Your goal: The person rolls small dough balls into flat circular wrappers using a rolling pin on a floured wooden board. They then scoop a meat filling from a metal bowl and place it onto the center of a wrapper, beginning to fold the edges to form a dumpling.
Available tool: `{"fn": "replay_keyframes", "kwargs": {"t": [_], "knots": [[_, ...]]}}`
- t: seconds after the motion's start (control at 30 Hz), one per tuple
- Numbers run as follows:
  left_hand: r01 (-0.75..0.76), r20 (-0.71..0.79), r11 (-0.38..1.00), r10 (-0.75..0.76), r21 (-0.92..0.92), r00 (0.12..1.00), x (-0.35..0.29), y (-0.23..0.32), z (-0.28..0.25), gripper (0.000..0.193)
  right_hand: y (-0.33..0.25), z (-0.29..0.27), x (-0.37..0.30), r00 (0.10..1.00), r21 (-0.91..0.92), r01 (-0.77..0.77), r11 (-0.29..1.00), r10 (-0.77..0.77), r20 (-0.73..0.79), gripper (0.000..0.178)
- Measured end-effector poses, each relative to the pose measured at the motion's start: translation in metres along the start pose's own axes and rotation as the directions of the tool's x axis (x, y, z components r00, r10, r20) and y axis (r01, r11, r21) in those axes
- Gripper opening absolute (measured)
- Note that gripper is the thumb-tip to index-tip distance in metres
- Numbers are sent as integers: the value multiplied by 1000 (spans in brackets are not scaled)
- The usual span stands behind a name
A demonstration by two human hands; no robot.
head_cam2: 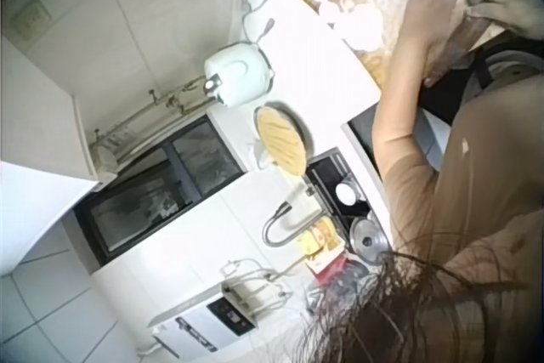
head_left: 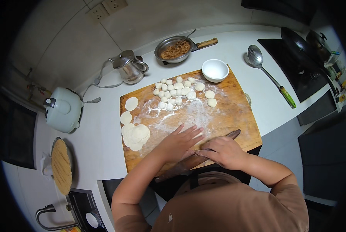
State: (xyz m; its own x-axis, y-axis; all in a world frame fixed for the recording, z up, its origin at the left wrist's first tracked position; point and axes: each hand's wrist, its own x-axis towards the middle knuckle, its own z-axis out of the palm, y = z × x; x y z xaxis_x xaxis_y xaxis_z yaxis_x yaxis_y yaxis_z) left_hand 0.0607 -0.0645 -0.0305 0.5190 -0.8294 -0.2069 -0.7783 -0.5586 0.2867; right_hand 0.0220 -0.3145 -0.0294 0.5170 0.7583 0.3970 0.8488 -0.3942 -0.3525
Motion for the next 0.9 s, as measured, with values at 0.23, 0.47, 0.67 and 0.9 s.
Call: {"fn": "replay_keyframes", "kwargs": {"t": [0.23, 0.47, 0.67, 0.9], "knots": [[313, -199, 938, -338, -147, 920, -56, 22, -13, 73, 19, -8, -6, 991, -27, -137, 990, 137, -3, 36], [528, -186, 835, -550, -157, 814, -56, 49, 21, 80, 40, -4, 37, 997, -94, -51, 994, 56, 50, 49], [577, -381, 798, -595, -174, 708, -40, 9, 12, 78, 65, 6, 76, 983, -229, -180, 957, 184, -3, 66], [448, -173, 887, -461, -111, 870, -65, 47, 13, 78, 3, -10, 11, 956, -105, -231, 967, 245, 159, 75]]}}
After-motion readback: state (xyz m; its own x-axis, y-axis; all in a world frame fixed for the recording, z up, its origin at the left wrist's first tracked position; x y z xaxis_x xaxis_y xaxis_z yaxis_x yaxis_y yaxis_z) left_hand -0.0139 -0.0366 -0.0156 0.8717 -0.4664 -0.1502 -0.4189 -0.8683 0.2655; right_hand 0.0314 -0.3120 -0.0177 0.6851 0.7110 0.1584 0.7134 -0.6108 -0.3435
